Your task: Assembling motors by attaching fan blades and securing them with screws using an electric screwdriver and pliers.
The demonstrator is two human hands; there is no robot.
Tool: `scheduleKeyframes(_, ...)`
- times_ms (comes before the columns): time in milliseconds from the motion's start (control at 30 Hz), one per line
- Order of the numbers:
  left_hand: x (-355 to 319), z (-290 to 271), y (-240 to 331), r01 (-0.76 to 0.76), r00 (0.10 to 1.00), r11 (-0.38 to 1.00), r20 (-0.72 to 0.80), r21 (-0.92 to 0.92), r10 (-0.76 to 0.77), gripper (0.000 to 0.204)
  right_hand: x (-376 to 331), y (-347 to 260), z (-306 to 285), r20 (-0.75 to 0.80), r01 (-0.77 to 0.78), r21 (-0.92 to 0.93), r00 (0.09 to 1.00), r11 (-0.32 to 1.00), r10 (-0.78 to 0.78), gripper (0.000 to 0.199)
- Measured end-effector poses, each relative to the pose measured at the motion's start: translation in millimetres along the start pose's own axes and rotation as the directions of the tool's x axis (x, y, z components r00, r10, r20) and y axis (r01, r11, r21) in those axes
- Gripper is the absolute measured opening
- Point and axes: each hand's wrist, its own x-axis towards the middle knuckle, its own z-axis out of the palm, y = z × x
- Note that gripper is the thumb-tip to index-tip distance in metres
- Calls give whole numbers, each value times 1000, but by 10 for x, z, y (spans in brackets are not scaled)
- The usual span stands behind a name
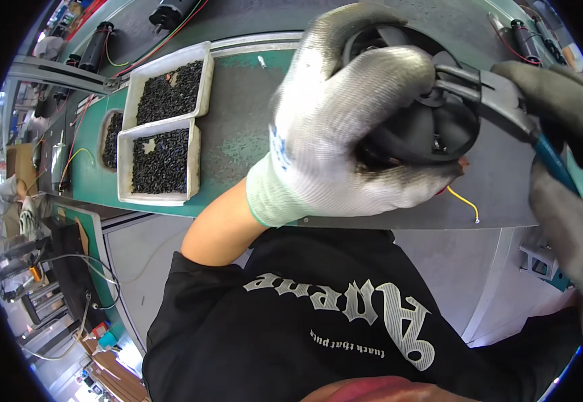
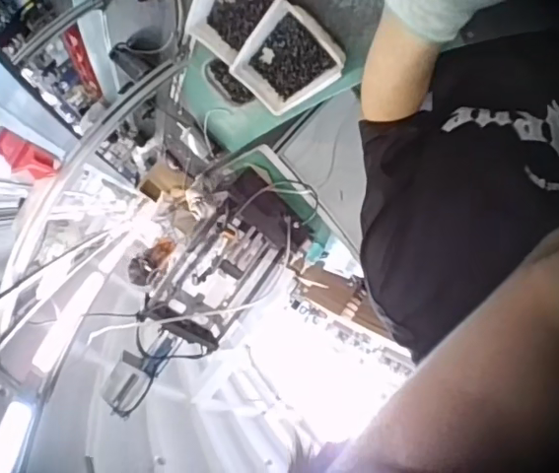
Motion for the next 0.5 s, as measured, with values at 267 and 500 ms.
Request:
scheduleKeyframes(267, -89, -111, 163, 93, 994, 994, 53, -52, -91, 87, 642, 909, 58, 121, 614, -200, 789, 764, -603, 30)
scheduleKeyframes(500, -28, -74, 175, 46, 994, 966, -88, -256, -71, 85, 308, 2090, 888, -470, -22, -263, 876, 965, -109, 48)
